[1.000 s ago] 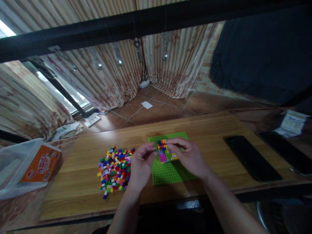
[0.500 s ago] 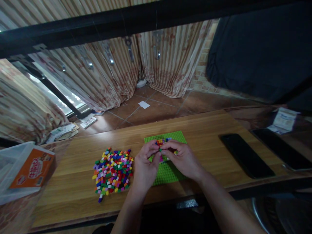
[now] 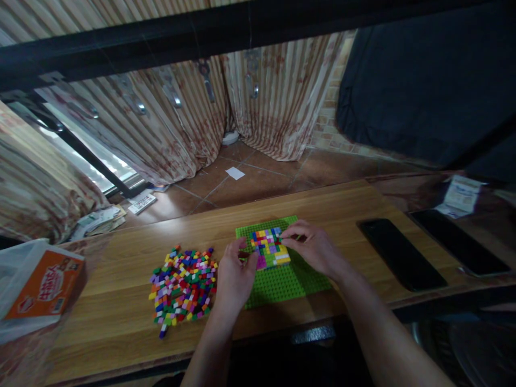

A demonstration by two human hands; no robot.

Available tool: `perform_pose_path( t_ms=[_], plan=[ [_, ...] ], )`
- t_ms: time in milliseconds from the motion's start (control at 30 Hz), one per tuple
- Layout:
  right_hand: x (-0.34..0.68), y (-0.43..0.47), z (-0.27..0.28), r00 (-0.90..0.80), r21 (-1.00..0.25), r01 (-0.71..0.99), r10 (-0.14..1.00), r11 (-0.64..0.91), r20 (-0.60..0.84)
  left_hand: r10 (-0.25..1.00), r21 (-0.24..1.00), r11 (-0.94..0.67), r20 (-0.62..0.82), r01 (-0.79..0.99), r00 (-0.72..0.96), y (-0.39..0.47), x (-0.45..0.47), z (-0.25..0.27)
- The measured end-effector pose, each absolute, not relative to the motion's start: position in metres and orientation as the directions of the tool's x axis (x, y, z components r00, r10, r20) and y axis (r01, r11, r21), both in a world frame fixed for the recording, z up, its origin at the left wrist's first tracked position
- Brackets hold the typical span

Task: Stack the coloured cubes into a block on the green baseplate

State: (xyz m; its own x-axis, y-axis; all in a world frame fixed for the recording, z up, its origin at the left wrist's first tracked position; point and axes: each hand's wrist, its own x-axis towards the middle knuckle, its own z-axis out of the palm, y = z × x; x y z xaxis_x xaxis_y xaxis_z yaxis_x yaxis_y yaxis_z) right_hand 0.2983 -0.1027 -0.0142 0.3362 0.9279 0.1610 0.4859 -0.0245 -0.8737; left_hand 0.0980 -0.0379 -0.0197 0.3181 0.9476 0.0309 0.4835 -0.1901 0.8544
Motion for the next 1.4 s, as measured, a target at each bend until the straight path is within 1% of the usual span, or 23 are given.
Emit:
perform_pose_path(
  t_ms=[133,300,433,533,667,767,1067,1200,1333,1400],
  plan=[
    [0.294,-0.096,-0.017,0.360,-0.863,0.504,0.918,-0.041,0.166,0.936,0.805,-0.219,0.014,0.551,0.351,-0.040,0.100,-0.017],
    [0.295,-0.092,-0.024,0.387,-0.893,0.446,0.913,-0.062,0.130,0.918,0.810,-0.218,-0.020,0.545,0.397,-0.043,0.100,-0.016],
    [0.295,-0.089,-0.029,0.440,-0.947,0.305,0.897,-0.105,0.042,0.906,0.824,-0.205,-0.045,0.528,0.422,-0.043,0.100,-0.015],
    [0.295,-0.087,-0.031,0.453,-0.982,0.168,0.892,-0.087,-0.002,0.907,0.816,-0.201,-0.054,0.542,0.417,-0.044,0.101,-0.012],
    [0.298,-0.085,-0.032,0.415,-0.990,-0.061,0.899,-0.127,-0.141,0.910,0.818,-0.195,-0.055,0.541,0.411,-0.045,0.102,-0.011],
    [0.298,-0.084,-0.033,0.382,-0.976,-0.155,0.902,-0.153,-0.202,0.915,0.822,-0.181,-0.061,0.540,0.400,-0.046,0.103,-0.012],
    [0.294,-0.084,-0.033,0.388,-0.963,-0.227,0.893,-0.145,-0.226,0.921,0.847,-0.174,-0.041,0.503,0.387,-0.046,0.103,-0.014],
    [0.292,-0.086,-0.032,0.416,-0.971,-0.194,0.885,-0.138,-0.208,0.913,0.857,-0.181,-0.037,0.483,0.407,-0.045,0.103,-0.015],
    [0.294,-0.089,-0.027,0.389,-0.962,-0.200,0.886,-0.185,-0.251,0.912,0.852,-0.177,-0.048,0.493,0.409,-0.044,0.102,-0.014],
    [0.294,-0.091,-0.023,0.423,-0.956,-0.206,0.862,-0.208,-0.279,0.908,0.854,-0.177,-0.051,0.490,0.416,-0.044,0.101,-0.014]
  ],
)
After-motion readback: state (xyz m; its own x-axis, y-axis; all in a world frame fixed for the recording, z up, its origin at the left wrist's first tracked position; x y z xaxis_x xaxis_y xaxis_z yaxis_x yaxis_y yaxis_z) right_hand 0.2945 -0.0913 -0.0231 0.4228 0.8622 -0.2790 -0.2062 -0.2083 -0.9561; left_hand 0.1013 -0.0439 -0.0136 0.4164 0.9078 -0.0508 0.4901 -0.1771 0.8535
